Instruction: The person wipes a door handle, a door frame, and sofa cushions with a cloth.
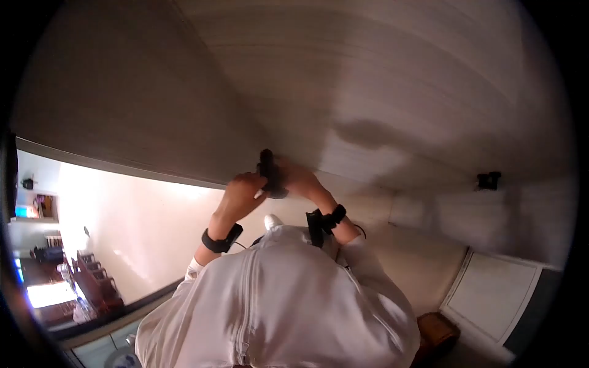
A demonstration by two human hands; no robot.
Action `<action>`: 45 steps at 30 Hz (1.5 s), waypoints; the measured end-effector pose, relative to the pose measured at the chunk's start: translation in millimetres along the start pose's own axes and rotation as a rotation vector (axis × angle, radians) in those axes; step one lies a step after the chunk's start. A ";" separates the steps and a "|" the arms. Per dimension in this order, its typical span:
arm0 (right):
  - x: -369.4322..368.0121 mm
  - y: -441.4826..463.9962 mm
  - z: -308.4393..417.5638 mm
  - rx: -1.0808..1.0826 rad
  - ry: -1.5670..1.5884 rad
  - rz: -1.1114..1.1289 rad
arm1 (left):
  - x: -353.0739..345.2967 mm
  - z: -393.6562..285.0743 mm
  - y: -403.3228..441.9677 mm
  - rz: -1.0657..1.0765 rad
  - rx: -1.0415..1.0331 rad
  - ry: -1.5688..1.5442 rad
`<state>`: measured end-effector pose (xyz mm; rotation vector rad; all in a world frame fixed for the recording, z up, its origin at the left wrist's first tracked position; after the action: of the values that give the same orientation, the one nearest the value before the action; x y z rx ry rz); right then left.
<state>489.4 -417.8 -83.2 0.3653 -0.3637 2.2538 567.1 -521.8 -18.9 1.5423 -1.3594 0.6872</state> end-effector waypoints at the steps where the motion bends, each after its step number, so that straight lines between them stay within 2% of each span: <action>1: -8.1 0.9 -0.2 0.043 -0.011 -0.076 | 4.7 6.3 -3.8 0.018 -0.045 0.016; 2: -18.4 -1.0 -8.9 0.080 -0.028 -0.152 | 12.0 12.2 -11.9 0.067 -0.014 -0.018; 5: -45.5 -8.8 -45.5 0.167 0.073 -0.305 | 34.0 20.2 -24.4 -0.079 -0.203 -0.037; 7: -58.9 -6.6 -35.0 0.174 0.209 -0.264 | 44.3 23.9 -30.4 -0.028 -0.247 -0.066; 9: -89.1 -13.7 -19.2 0.098 0.373 -0.103 | 54.0 34.0 -50.6 -0.005 -0.290 -0.116; 12: -99.4 -14.7 -25.4 -0.268 -0.064 0.105 | 50.8 45.1 -63.5 0.013 -0.318 -0.221; 16: -71.1 -29.3 9.1 0.105 -0.233 -0.323 | 60.9 61.8 -76.2 -0.020 -0.377 -0.249; 19: -47.1 -36.3 39.6 0.081 -0.279 -0.404 | 66.0 70.8 -76.1 -0.045 -0.258 -0.216; 20: -40.8 -37.5 53.0 0.147 -0.287 -0.453 | 67.7 72.6 -74.8 -0.066 -0.227 -0.167; 22: -35.0 -42.5 79.7 0.270 -0.306 -0.551 | 77.2 78.6 -72.3 -0.200 -0.289 -0.199; 23: -30.6 -44.7 90.9 0.273 -0.293 -0.574 | 80.7 80.1 -71.0 -0.265 -0.317 -0.218; 27: -24.5 -45.6 123.7 0.292 -0.277 -0.654 | 84.6 93.7 -74.8 -0.287 -0.122 -0.360; 34: -27.4 -48.4 161.7 0.285 -0.340 -0.726 | 76.0 92.4 -71.2 -0.295 -0.060 -0.518; 37: -29.9 -46.9 168.8 0.269 -0.358 -0.745 | 57.0 101.6 -70.2 -0.152 -0.133 -0.433; 43: -26.0 -52.3 169.0 0.192 -0.369 -0.738 | 58.2 105.1 -61.1 -0.252 -0.165 -0.509; 45: -24.7 -55.4 170.8 0.253 -0.390 -0.691 | 48.6 111.1 -65.8 -0.177 -0.150 -0.503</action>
<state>571.5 -463.3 71.9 0.9166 -0.1145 1.5410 622.8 -646.2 -39.8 1.7541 -1.5676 0.0799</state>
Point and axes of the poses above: each hand's wrist, its own y-axis towards the middle knuckle, its own x-axis out of the back of the hand, z = x × y, the point moved 5 cm from there along y, towards the middle knuckle, and after that the axes turned 13 degrees about -z, right-handed, at the moved point
